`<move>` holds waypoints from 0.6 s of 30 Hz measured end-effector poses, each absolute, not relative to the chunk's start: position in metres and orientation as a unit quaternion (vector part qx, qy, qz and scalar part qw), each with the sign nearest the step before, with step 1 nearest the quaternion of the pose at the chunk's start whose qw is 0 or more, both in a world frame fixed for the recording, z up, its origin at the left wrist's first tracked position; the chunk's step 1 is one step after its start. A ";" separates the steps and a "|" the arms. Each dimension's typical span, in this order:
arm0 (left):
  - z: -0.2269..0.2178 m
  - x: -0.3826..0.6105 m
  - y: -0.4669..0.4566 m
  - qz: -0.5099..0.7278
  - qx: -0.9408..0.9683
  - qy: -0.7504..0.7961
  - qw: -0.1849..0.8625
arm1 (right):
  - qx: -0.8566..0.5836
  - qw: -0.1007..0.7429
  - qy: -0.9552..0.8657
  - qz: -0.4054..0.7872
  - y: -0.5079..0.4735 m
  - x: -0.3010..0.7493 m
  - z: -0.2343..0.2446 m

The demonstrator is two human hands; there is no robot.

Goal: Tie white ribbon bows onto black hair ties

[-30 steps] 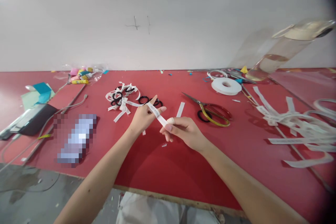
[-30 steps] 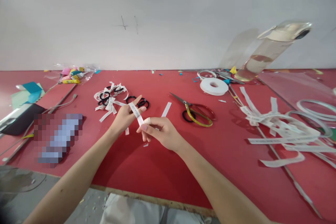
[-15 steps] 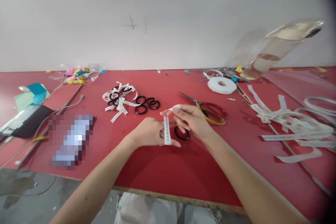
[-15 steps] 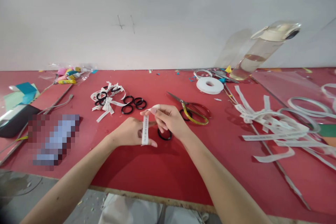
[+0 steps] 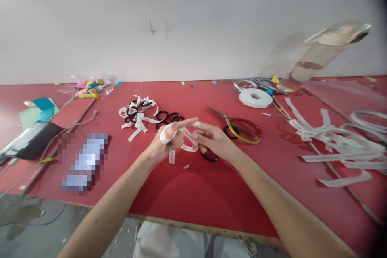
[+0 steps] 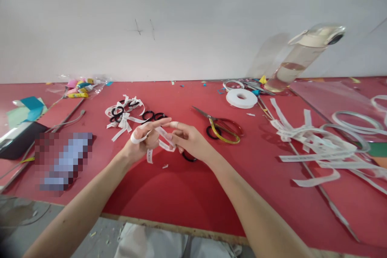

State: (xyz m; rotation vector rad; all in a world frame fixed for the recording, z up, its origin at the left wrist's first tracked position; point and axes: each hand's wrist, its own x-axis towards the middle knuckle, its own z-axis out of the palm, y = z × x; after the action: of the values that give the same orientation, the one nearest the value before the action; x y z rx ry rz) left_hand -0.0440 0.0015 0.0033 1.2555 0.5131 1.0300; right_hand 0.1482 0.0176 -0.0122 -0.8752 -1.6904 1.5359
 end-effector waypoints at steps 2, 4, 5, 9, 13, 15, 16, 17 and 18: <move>0.005 -0.045 0.005 0.475 0.526 0.231 0.667 | -0.342 0.337 -0.665 0.571 0.016 0.148 -0.010; 0.006 -0.047 0.008 0.490 0.504 0.245 0.668 | -0.347 0.343 -0.679 0.549 0.015 0.148 -0.008; 0.006 -0.048 0.010 0.492 0.496 0.258 0.667 | -0.348 0.352 -0.683 0.537 0.015 0.147 -0.008; 0.001 -0.052 0.015 0.491 0.495 0.303 0.649 | -0.350 0.393 -0.692 0.494 0.015 0.147 -0.007; -0.005 -0.054 0.019 0.497 0.504 0.336 0.622 | -0.340 0.420 -0.706 0.458 0.012 0.145 -0.008; -0.005 -0.053 0.019 0.503 0.506 0.345 0.610 | -0.345 0.432 -0.710 0.436 0.008 0.143 -0.008; -0.005 -0.052 0.019 0.506 0.504 0.346 0.608 | -0.354 0.442 -0.713 0.413 0.005 0.141 -0.008; -0.005 -0.051 0.019 0.512 0.500 0.347 0.607 | -0.366 0.457 -0.717 0.379 0.003 0.140 -0.008; -0.005 -0.049 0.018 0.518 0.493 0.347 0.607 | -0.377 0.475 -0.721 0.336 -0.001 0.138 -0.008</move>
State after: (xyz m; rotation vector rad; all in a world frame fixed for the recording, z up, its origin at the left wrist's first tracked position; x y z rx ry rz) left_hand -0.0491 0.0182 -0.0046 1.1400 0.8015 1.1986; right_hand 0.1380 -0.0006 -0.0078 -0.9220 -1.7619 0.8212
